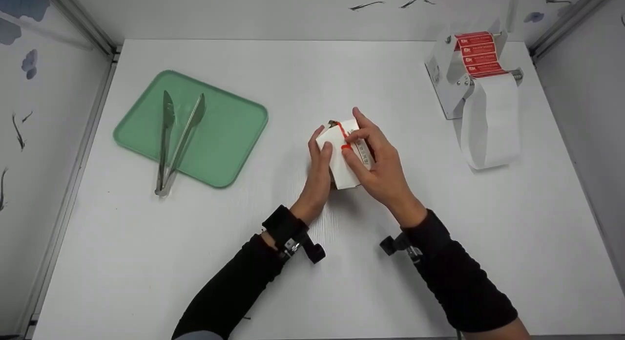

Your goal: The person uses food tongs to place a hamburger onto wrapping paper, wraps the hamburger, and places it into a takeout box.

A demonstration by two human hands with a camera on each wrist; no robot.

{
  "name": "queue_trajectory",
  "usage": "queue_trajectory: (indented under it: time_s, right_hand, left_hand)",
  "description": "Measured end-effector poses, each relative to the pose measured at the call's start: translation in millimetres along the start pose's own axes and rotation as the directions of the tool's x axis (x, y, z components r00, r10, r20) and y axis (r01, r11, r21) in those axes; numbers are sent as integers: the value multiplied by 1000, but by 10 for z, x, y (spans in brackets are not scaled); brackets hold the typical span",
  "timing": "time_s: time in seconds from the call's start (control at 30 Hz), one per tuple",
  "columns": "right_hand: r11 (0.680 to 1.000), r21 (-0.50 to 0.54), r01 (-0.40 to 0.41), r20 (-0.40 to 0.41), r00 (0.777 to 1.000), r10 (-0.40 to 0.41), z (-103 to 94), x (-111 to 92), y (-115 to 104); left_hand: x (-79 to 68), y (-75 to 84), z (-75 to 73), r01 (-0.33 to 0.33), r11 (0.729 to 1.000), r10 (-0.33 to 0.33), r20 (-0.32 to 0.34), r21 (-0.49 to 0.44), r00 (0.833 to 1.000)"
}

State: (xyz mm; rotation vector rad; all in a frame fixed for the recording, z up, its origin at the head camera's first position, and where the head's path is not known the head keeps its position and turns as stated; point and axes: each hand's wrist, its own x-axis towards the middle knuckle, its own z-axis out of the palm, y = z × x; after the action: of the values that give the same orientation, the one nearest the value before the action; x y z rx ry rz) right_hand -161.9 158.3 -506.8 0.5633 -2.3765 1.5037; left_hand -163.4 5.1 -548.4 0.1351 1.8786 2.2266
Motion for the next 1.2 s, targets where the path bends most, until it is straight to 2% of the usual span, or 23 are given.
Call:
queue_trajectory:
  time_s: [0.13, 0.3, 0.4, 0.6, 0.8, 1.03, 1.2]
  right_hand:
    - [990, -114, 77, -38, 996, -82, 20, -43, 26]
    - [960, -241, 146, 70, 989, -133, 27, -159, 59]
    - [934, -301, 192, 127, 979, -160, 20, -177, 70]
    - [876, -397, 273, 168, 960, -223, -40, -162, 95]
    - [858, -417, 300, 172, 953, -250, -80, -152, 115]
    - [866, -385, 319, 130, 948, -291, -79, -143, 122]
    - [878, -347, 331, 147, 943, -297, -145, -129, 152]
  left_hand:
    - [-10, 13, -2, 25, 997, -28, -29, -76, 999]
    - [-32, 31, 15, 21, 981, -36, -73, -194, 997]
    - [-54, 30, 31, 38, 961, -61, -76, -274, 995]
    - [-88, 41, 74, 86, 933, -121, -80, -350, 989]
    - [-93, 54, 92, 108, 933, -147, -90, -343, 985]
    - [-88, 67, 94, 124, 932, -162, -85, -341, 983]
    - [-64, 84, 15, 141, 934, -166, -49, -328, 985]
